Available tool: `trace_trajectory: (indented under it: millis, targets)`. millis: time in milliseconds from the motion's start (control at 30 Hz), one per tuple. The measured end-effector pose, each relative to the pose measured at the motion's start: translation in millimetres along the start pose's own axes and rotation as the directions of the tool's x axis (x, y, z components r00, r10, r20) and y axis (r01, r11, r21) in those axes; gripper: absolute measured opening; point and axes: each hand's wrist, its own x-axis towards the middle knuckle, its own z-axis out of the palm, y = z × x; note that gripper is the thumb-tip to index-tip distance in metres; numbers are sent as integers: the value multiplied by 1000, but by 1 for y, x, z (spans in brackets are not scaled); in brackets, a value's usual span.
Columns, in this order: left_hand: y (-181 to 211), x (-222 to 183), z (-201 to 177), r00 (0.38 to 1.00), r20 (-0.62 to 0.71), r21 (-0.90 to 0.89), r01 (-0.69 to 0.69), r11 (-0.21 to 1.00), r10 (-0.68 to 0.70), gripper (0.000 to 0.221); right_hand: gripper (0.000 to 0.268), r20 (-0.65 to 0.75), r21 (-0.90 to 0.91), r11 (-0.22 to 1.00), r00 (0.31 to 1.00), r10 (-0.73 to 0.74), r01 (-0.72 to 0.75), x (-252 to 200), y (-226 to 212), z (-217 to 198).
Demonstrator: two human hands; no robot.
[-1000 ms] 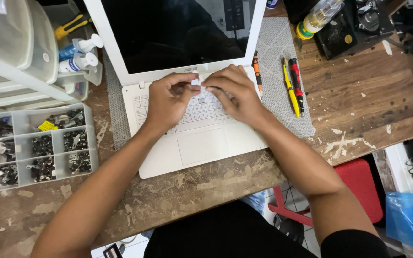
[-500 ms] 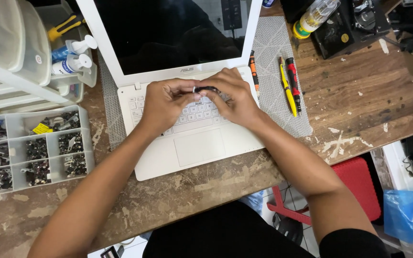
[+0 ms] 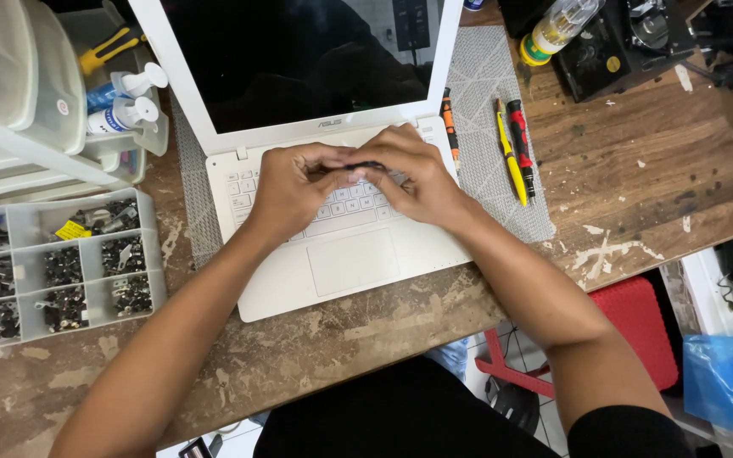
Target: The person is disassembling or repairing a white Asus laptop, specifically prying and seating the keyboard bezel.
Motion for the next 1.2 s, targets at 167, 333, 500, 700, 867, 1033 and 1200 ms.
trace_trajectory:
  millis: [167,333,500,700,867,1033,1200]
  targets:
    - [-1,-1,-1,1000,16,39,-2,999,1,25,18,-4,-119,992,999,-40,39,2,-4,-3]
    - [4,-1,0,1000,14,45,-8,999,8,25,16,20,-153,985,997,-81,83,4,-6,-3]
    - [-4,-1,-1,1000,-15,-2,13,1000,-13,23,14,-27,-205,977,997,-68,61,0,1,-4]
    - [-7,-1,-2,999,-32,-30,28,999,-29,27,17,-5,58,996,998,61,-60,0,0,-1]
    - [-10,-1,-3,999,-42,-11,33,999,-33,27,17,-31,-6,999,999,44,-45,5,-7,-2]
    - [-9,-1,0,997,-63,-27,33,999,-34,28,18,-18,3,998,998,55,-55,1,-4,-2]
    - [-12,0,2,998,-58,-45,6,999,-9,30,17,-32,-5,998,998,59,-60,3,-2,1]
